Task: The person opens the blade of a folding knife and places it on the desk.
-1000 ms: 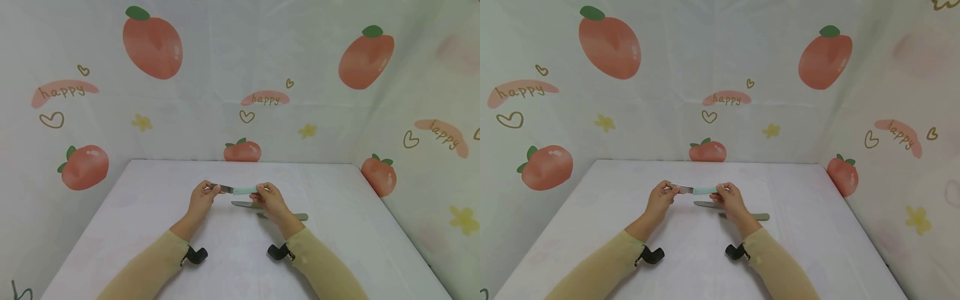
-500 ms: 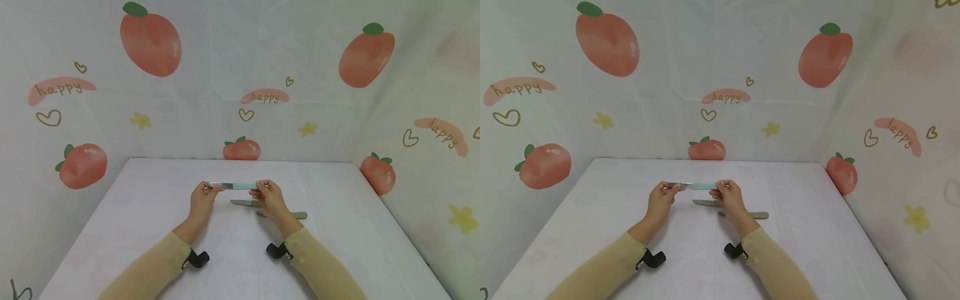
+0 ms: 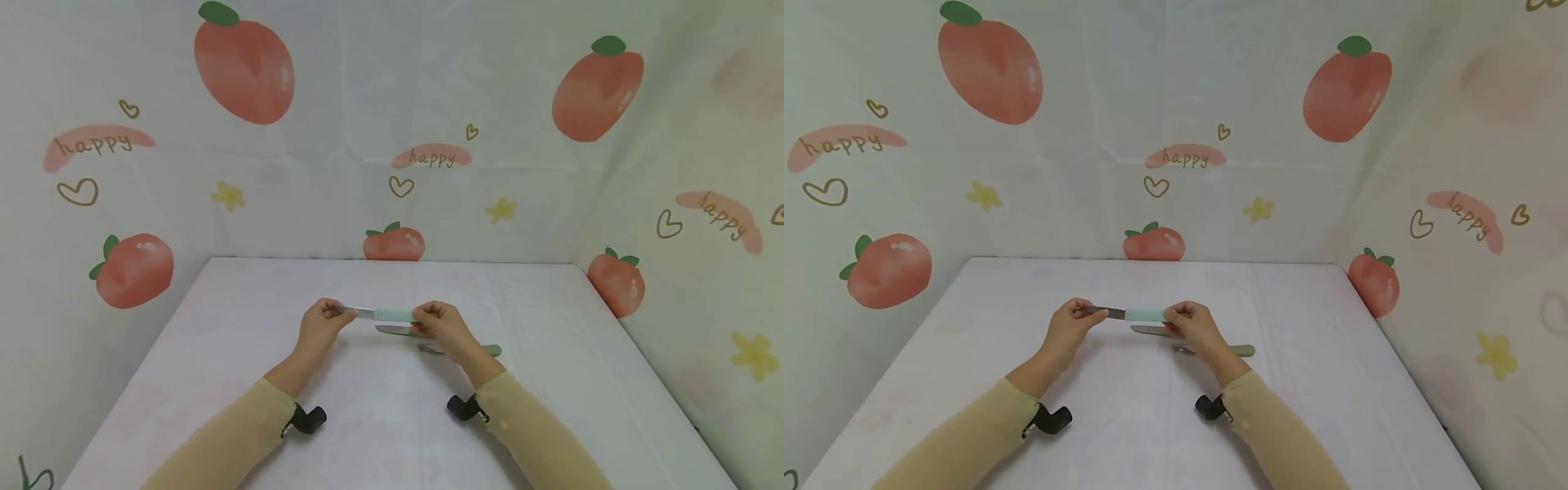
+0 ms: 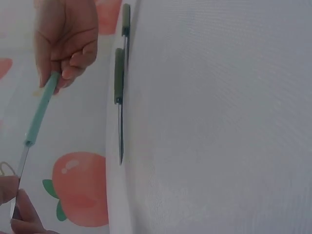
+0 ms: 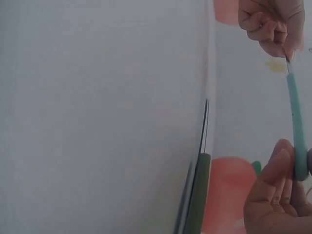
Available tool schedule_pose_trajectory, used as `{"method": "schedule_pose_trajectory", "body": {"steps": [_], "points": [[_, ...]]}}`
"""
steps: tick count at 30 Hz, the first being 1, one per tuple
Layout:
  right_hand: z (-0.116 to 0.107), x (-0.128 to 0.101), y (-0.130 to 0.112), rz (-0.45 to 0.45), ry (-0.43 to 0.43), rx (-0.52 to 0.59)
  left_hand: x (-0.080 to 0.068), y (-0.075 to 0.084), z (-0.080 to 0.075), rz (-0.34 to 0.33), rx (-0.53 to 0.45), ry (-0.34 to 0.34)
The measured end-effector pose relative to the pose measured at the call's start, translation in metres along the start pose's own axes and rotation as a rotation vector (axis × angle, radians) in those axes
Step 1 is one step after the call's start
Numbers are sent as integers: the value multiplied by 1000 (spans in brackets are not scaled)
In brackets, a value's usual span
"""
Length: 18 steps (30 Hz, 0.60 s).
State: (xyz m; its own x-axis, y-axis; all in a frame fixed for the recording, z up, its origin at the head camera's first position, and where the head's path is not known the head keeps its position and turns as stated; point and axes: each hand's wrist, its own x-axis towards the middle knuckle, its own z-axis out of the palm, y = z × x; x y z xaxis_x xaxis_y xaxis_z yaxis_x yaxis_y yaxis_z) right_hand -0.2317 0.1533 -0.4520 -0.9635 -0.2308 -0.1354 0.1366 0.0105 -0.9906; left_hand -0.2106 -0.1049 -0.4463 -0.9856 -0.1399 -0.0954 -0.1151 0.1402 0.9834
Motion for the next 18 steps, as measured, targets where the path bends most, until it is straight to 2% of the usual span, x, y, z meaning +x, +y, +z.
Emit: {"method": "schedule_pose_trajectory", "body": {"steps": [3, 6, 12, 18], "points": [[-2, 0, 1, 15, -1, -90, -1, 0, -4, -15, 29, -29], [-5, -1, 1, 22, -9, -176, 0, -1, -9, -21, 101, -46], [-7, -2, 2, 33, -29, -271, 2, -7, -18, -61, 205, -103], [-5, -2, 4, 27, -70, -397, 7, -14, -28, -29, 406, -165]]}}
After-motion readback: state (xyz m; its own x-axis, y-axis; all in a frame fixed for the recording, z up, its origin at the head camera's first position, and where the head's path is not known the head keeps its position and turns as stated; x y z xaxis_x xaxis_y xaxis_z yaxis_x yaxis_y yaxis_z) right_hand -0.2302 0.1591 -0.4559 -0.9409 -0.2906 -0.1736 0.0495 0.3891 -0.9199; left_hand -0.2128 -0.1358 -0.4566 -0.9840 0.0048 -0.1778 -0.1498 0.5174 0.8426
